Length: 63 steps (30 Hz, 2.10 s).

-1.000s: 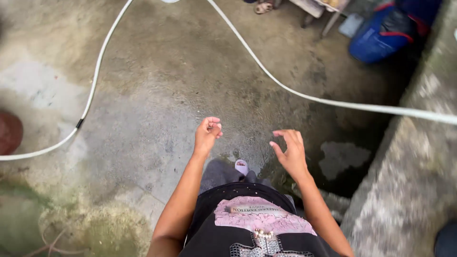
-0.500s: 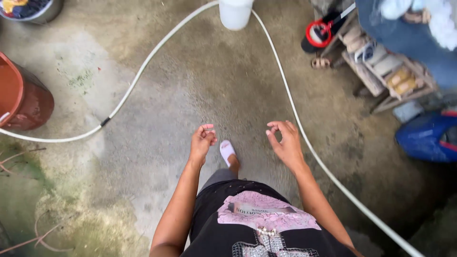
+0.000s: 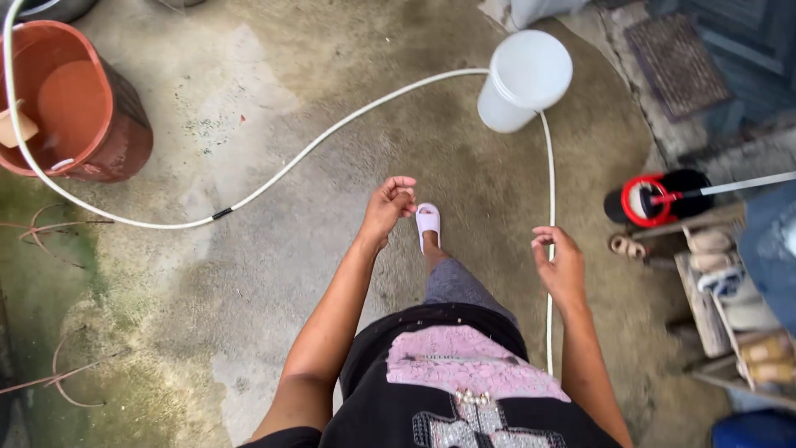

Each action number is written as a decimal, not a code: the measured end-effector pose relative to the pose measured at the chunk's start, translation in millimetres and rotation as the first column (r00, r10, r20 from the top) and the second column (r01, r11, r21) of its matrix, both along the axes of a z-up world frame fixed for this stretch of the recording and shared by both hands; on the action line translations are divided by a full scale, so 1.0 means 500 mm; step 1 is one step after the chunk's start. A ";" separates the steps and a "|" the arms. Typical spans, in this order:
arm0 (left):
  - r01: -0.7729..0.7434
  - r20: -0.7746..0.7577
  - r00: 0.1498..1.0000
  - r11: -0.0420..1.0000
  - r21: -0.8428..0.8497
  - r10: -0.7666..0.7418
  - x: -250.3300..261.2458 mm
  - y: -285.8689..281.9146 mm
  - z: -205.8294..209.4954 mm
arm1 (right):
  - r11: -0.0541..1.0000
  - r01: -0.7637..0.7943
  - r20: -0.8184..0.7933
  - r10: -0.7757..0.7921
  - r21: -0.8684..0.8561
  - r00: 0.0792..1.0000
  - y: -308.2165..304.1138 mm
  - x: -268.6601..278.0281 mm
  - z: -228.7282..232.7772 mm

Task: Clear the dining table of dishes, wash a rag by hand, and then wipe the table surface.

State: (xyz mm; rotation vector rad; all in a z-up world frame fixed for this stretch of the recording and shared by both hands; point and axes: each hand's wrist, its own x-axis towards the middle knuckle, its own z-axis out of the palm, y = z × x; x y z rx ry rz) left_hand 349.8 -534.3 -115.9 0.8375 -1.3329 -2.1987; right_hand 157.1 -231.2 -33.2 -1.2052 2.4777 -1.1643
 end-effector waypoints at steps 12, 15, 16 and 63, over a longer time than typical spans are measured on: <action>-0.306 0.138 0.947 0.945 0.111 0.291 -0.283 -0.547 -0.018 | 0.916 -0.350 0.185 0.316 0.197 0.930 -0.850 -0.444 0.140; -0.366 0.142 0.927 0.921 0.134 0.348 -0.361 -0.739 -0.017 | 0.857 -0.509 0.019 0.509 0.085 0.860 -1.072 -0.529 0.142; -0.361 0.143 0.929 0.923 0.131 0.343 -0.389 -0.803 -0.038 | 0.860 -0.504 0.019 0.504 0.081 0.863 -1.144 -0.560 0.136; 0.784 0.495 0.599 0.586 -0.203 -0.630 -3.019 -3.035 -0.416 | 0.825 0.465 0.257 -0.548 0.321 0.796 -3.182 -2.575 -0.350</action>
